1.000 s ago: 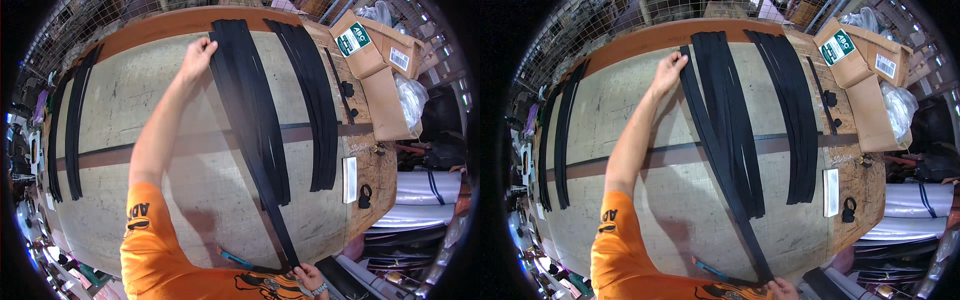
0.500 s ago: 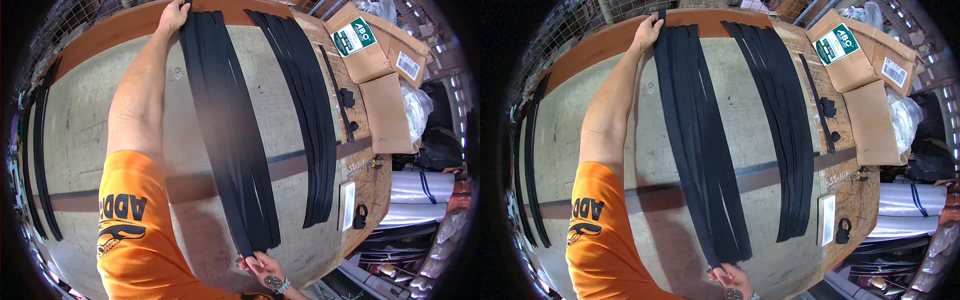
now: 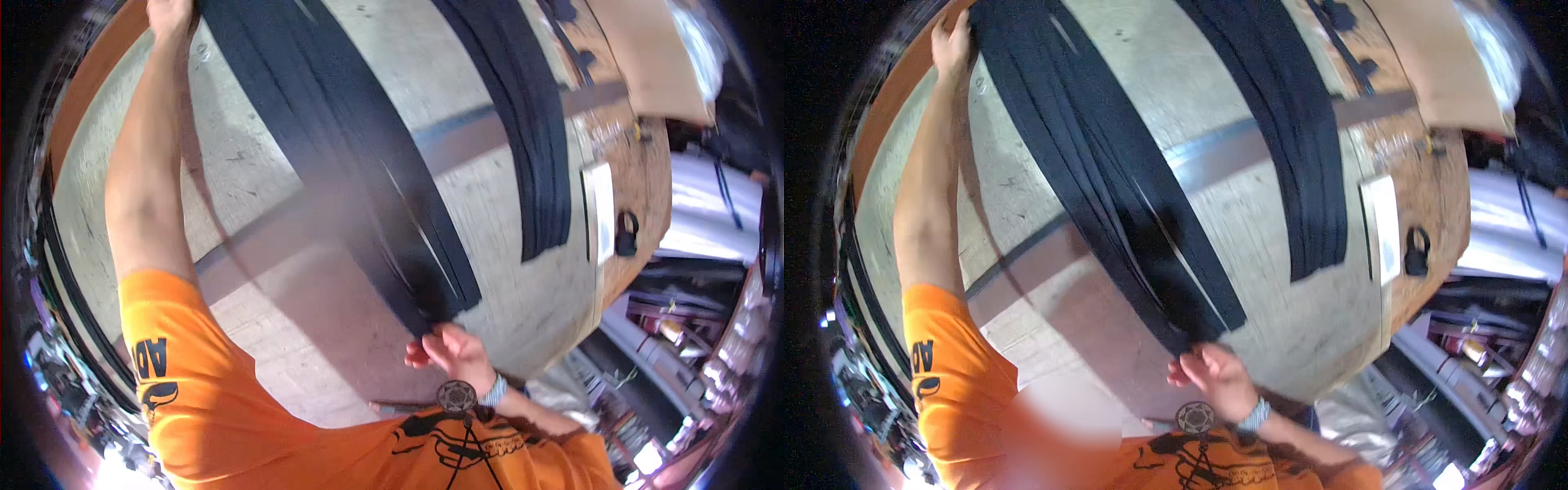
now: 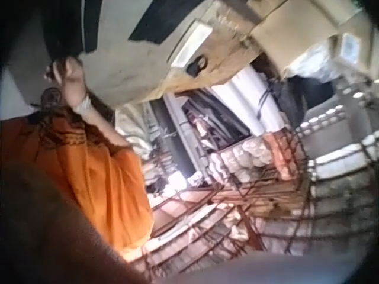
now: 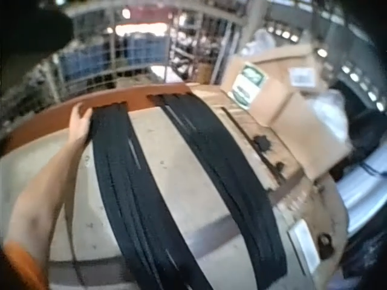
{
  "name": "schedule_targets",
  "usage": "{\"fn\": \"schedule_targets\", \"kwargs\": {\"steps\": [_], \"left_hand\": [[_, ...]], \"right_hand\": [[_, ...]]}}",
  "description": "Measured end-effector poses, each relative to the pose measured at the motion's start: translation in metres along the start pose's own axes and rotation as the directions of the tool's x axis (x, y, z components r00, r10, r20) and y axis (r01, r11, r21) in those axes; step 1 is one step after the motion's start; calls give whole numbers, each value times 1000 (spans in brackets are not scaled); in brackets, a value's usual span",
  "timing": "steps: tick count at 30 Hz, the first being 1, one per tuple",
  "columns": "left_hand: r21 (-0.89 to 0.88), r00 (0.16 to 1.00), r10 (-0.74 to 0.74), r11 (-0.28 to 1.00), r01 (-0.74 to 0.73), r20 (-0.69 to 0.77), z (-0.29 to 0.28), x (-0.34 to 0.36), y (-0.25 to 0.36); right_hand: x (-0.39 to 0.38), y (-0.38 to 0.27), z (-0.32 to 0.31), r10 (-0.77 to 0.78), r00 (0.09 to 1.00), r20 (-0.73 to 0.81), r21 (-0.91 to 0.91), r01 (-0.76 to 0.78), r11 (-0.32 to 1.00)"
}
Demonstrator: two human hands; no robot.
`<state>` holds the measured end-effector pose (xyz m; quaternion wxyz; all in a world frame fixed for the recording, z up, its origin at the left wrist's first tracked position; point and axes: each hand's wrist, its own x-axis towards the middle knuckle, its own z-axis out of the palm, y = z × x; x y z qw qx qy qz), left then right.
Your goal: The recorder measures and cuts several long black leather straps on a large workshop table.
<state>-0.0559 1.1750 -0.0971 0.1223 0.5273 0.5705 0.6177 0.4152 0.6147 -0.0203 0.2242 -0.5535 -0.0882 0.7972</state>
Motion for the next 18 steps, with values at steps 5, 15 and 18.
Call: {"fn": "schedule_targets", "kwargs": {"steps": [5, 15, 18], "left_hand": [[49, 937, -206, 979, 200, 283, -9, -241, 200], [387, 800, -273, 920, 56, 534, -95, -559, 372], [383, 841, -241, 923, 44, 484, -86, -563, 371]], "right_hand": [[4, 10, -5, -74, 995, -73, 67, 79, 995], [11, 35, -33, -201, 979, 37, 157, 193, 969], [8, 39, -56, -218, 970, 105, 6, 218, 976]]}}
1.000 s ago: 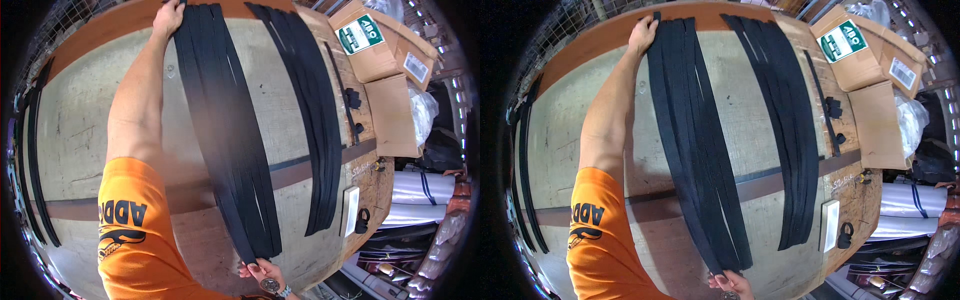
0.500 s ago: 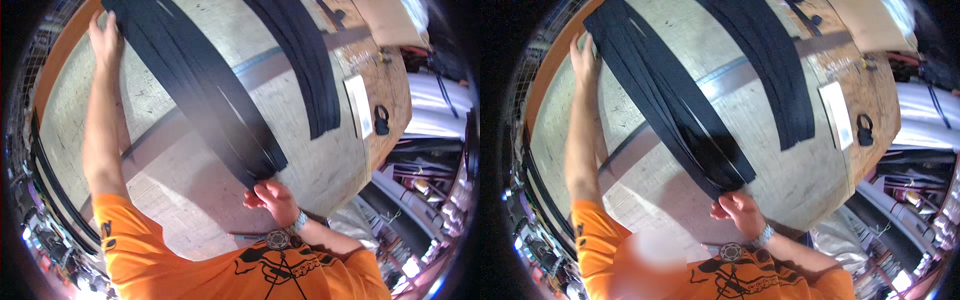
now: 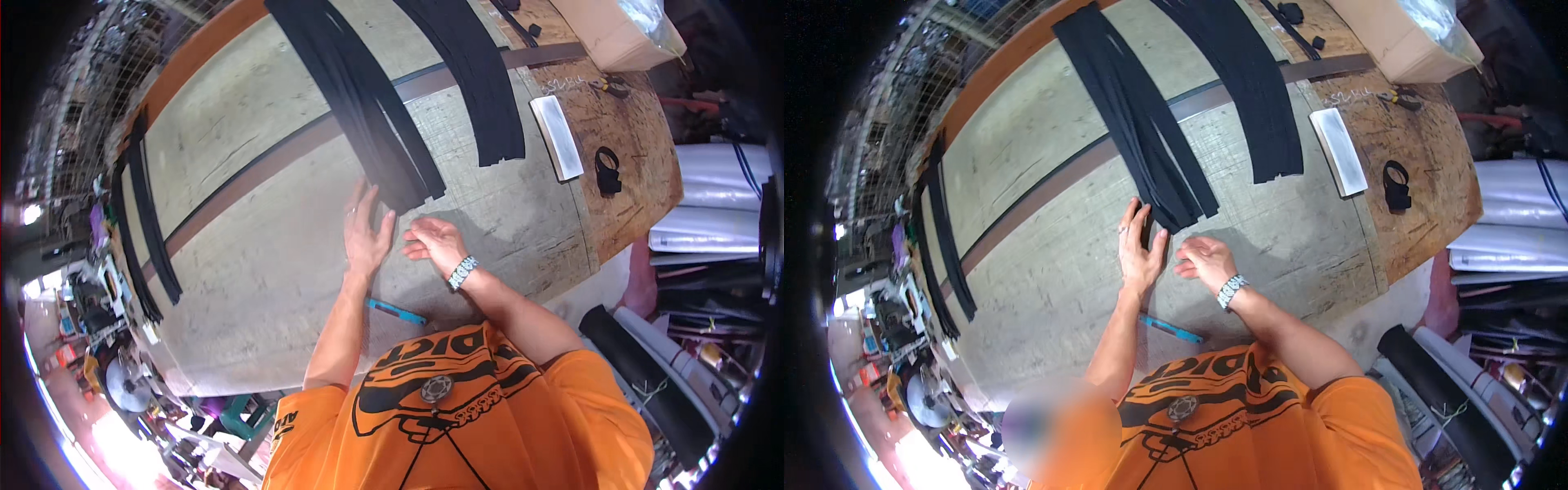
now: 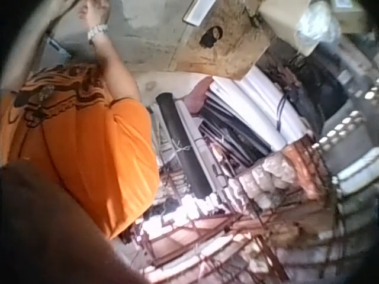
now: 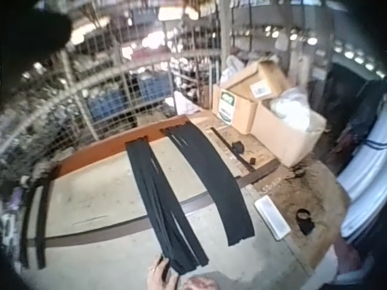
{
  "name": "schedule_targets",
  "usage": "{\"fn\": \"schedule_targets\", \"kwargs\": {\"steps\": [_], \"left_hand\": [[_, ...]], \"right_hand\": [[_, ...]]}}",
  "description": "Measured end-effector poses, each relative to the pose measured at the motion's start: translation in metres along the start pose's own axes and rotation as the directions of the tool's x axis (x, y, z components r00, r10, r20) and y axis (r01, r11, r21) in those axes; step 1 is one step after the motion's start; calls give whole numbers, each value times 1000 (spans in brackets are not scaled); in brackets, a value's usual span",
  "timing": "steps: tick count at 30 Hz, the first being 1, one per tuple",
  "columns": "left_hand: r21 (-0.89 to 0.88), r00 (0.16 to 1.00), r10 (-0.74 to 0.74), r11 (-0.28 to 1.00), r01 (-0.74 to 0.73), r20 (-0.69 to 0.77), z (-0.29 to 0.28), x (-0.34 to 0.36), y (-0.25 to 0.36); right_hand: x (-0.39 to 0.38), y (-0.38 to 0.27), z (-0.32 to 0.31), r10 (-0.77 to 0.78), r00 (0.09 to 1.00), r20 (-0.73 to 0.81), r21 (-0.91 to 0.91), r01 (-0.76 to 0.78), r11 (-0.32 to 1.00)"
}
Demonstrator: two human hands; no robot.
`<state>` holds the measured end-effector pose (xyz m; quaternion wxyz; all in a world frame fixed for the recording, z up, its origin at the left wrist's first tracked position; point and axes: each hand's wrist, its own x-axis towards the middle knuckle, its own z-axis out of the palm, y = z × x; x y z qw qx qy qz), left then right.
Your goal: The recorder measures and cuts several long black leather straps on a large workshop table.
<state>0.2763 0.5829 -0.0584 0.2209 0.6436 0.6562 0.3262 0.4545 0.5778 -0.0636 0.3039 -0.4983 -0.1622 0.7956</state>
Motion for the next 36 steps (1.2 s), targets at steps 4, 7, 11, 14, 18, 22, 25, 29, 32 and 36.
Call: {"fn": "schedule_targets", "kwargs": {"steps": [4, 7, 11, 14, 18, 22, 25, 29, 32, 36], "left_hand": [[50, 996, 68, 997, -64, -64, 4, 2, -4], [38, 994, 58, 998, -54, -98, 6, -2, 0], [-6, 991, 51, 999, -52, -122, 13, -2, 2], [35, 989, 79, 997, -76, -123, 14, -3, -2], [40, 991, 85, 996, -82, -104, 10, -2, -3], [51, 989, 82, 996, -76, -125, 9, -1, -4], [-3, 989, 74, 997, -75, -131, 8, -1, -3], [-27, 981, 35, 999, -40, -191, 12, -5, -12], [-50, 982, 44, 997, -54, -183, 15, -7, -10], [-74, 980, 52, 995, -68, -193, 22, -3, -13]], "right_hand": [[10, -5, -33, -451, 892, -17, -565, 364, 740], [28, -42, -36, -736, 673, 70, -808, 471, 354], [37, -74, -23, -719, 689, 91, -979, 193, 61], [45, -71, -22, -717, 693, 79, -981, 181, 67], [44, -71, -24, -727, 681, 93, -969, 228, 90], [47, -72, -32, -735, 663, 142, -941, 320, 107], [51, -72, -41, -749, 641, 171, -921, 374, 110], [46, -66, -41, -741, 649, 174, -905, 401, 138], [39, -63, -51, -716, 687, 125, -909, 369, 196], [39, -57, -68, -685, 725, 75, -852, 404, 334]]}}
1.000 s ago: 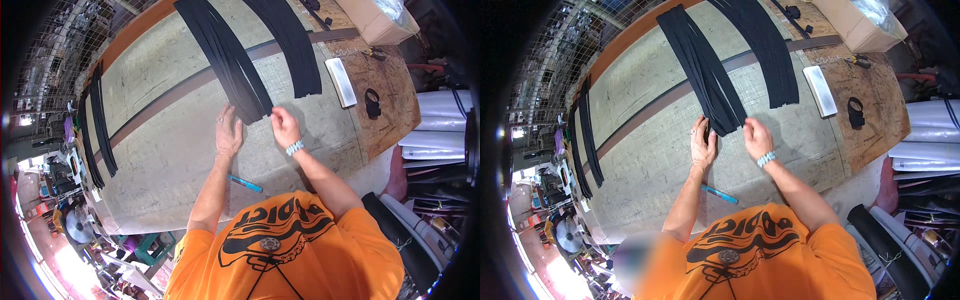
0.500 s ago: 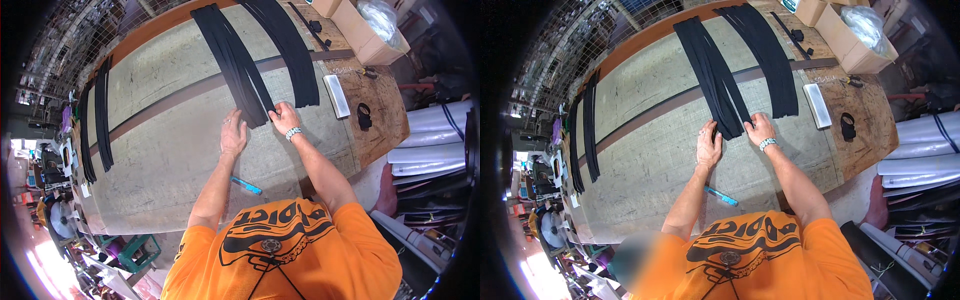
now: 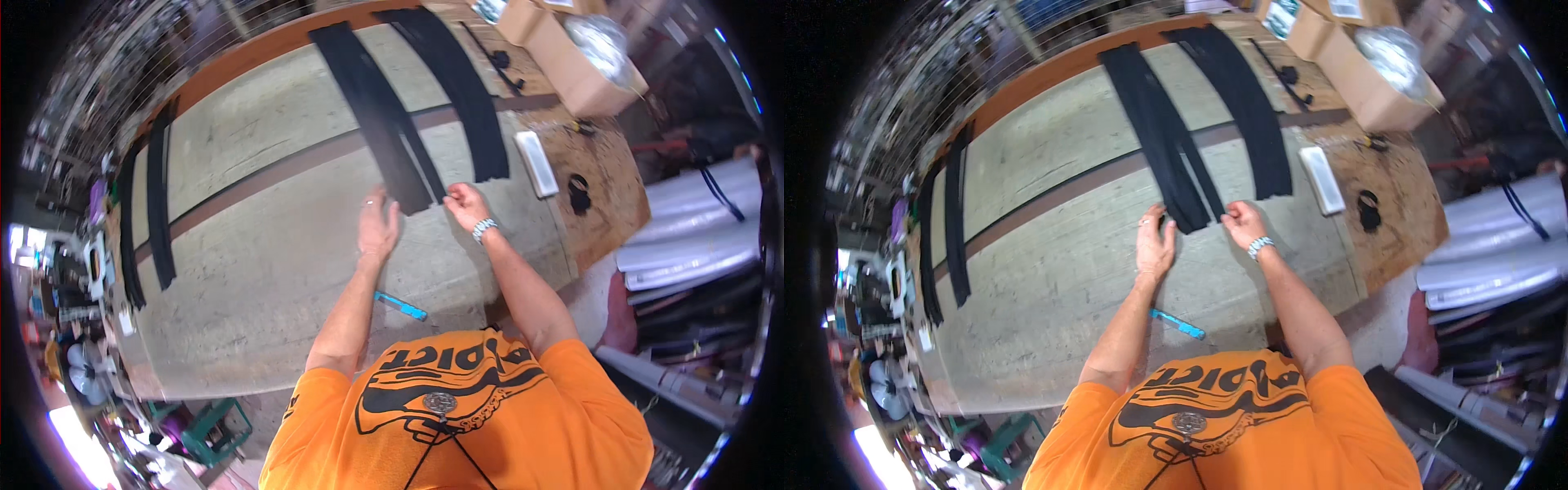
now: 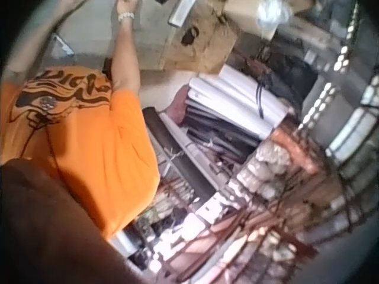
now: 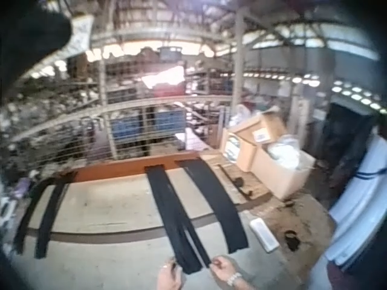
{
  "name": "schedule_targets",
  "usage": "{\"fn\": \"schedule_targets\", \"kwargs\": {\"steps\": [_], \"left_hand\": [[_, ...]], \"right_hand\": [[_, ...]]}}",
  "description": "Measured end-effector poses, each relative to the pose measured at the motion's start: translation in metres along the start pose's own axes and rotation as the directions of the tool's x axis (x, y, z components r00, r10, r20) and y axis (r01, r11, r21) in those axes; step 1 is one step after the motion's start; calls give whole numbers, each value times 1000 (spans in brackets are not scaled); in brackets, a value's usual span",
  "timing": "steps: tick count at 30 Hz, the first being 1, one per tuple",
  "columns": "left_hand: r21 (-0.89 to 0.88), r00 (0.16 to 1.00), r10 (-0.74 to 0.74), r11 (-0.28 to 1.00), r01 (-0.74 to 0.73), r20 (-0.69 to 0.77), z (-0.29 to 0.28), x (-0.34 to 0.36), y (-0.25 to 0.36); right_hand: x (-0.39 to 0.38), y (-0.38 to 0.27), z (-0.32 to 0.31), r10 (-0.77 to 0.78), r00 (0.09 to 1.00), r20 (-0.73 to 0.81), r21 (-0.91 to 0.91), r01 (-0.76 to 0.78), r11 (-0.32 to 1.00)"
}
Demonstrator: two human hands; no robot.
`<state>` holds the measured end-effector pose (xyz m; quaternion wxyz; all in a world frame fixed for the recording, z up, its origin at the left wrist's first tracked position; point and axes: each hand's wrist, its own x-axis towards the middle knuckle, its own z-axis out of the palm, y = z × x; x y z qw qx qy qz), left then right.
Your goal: The recorder measures and cuts several long black leather straps on a large workshop table.
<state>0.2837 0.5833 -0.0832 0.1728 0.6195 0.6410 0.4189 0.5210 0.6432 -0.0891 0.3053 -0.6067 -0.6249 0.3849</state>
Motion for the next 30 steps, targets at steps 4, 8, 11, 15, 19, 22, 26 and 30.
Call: {"fn": "schedule_targets", "kwargs": {"steps": [4, 8, 11, 15, 19, 22, 26, 30], "left_hand": [[8, 998, -52, 999, 52, 40, -12, 2, -2], [51, 999, 43, 998, -43, 0, -14, 5, 12], [79, 998, 57, 995, -56, -10, -8, 3, 12], [52, 999, 36, 998, -34, -38, -5, 0, 12], [64, 996, 64, 996, -60, -61, -1, -2, 3], [12, 994, 67, 998, -66, -81, 1, 1, -2], [-253, 988, -133, 961, 108, -83, -1, 3, -10], [-278, 895, -361, 916, 289, -261, -5, -8, 26]], "right_hand": [[-1, 19, 11, 41, 997, 63, 185, -52, 981], [-23, 8, -9, 54, 998, 34, 151, -59, 987], [-35, 10, -20, 110, 993, 37, 113, -113, 987], [-43, 18, -19, 63, 998, 18, 151, -65, 986], [-55, 12, -37, 33, 999, 34, 114, -37, 993], [-64, 18, -76, 16, 1000, 23, 182, -20, 983], [-59, 53, -158, 44, 993, -108, 230, -18, 973], [-41, 117, -255, -210, 826, -524, -126, 169, 978]]}}
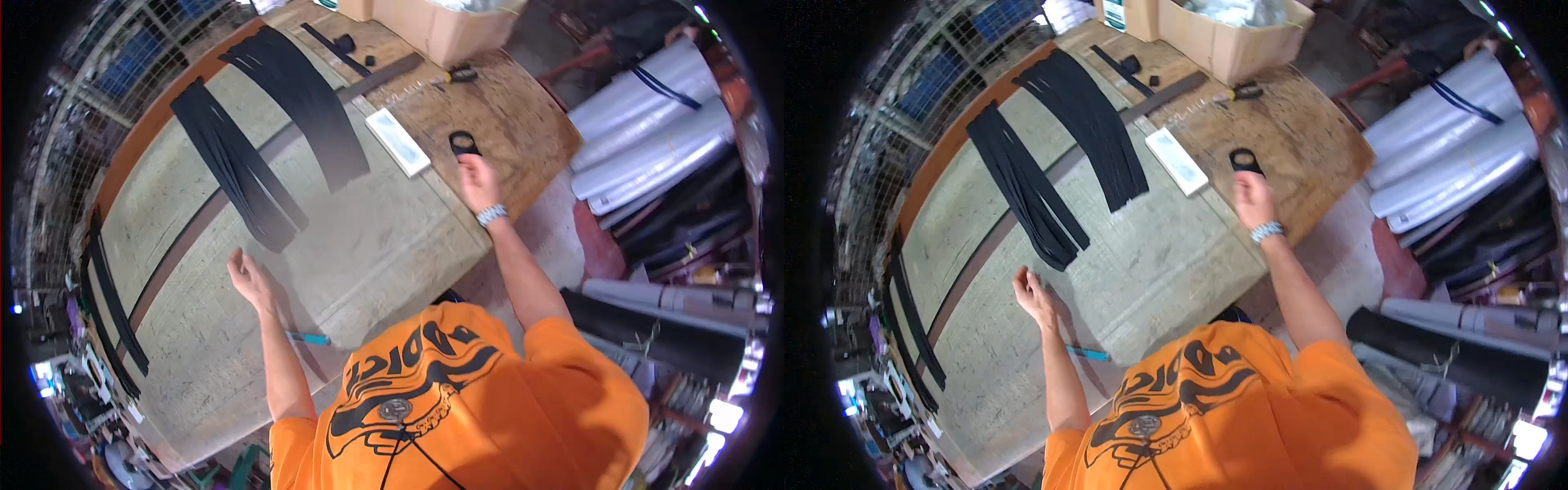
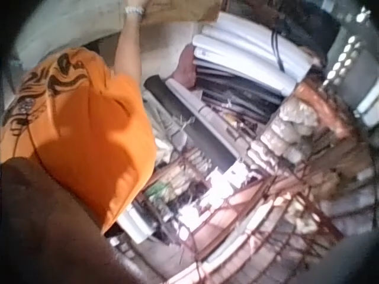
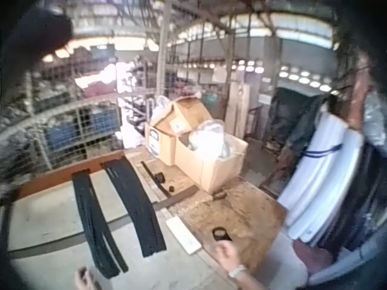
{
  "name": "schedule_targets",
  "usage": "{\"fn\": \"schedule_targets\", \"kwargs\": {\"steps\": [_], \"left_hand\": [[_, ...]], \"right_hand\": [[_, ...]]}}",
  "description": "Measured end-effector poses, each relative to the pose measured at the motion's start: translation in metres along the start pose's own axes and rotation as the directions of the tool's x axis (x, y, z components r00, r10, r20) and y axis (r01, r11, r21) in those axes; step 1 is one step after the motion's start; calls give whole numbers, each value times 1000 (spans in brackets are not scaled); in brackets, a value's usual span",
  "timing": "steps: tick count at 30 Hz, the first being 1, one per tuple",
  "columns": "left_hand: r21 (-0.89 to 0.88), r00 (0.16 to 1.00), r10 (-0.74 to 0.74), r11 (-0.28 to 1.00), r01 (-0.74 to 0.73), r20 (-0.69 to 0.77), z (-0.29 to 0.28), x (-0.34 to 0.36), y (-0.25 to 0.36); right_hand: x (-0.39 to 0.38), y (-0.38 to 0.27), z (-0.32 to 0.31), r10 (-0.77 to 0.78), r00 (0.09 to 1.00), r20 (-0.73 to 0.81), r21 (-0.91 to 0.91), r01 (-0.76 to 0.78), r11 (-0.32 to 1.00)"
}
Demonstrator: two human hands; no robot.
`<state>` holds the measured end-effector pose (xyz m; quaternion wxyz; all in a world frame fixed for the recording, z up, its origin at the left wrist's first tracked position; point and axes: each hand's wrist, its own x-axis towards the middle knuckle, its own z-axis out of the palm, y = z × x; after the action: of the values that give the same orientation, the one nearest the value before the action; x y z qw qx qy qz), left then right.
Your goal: The recorder measures and cuts several long black leather straps on a large workshop table.
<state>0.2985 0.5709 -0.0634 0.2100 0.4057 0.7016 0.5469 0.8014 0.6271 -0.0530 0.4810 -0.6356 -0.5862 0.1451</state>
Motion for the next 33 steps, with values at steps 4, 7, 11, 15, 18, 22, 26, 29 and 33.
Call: {"fn": "schedule_targets", "kwargs": {"steps": [4, 7, 11, 15, 18, 22, 26, 29, 33], "left_hand": [[117, 999, 26, 993, -29, 31, 60, -80, 70], [23, 920, 132, 988, -151, 368, 121, -145, 153], [-96, 771, 243, 968, -232, 589, 173, -178, 195], [-163, 698, 381, 919, -360, 606, 185, -181, 238], [-186, 560, 118, 980, 66, 820, 178, -172, 243], [-176, 603, 175, 983, -58, 778, 147, -149, 238], [-282, 666, 273, 954, -98, 694, 97, -123, 223], [-311, 665, -102, 824, 473, 740, 32, -97, 212], [-516, 676, 116, 742, 428, 728, -66, -68, 168]], "right_hand": [[38, 3, -48, -88, 977, 195, -410, 163, 897], [46, 38, -55, -13, 920, 391, -358, 165, 919], [69, 1, -81, -112, 768, 630, 33, 118, 992], [68, -86, -118, -263, 390, 883, 336, -132, 933], [61, -93, -106, -272, 463, 844, 390, -179, 903], [42, -110, -90, -321, 558, 766, 496, -195, 846], [13, -126, -76, -288, 630, 721, 566, -297, 769], [-13, -138, -74, -169, 639, 751, 568, -493, 659], [-56, -180, -54, -95, 648, 756, 581, -597, 553]]}}
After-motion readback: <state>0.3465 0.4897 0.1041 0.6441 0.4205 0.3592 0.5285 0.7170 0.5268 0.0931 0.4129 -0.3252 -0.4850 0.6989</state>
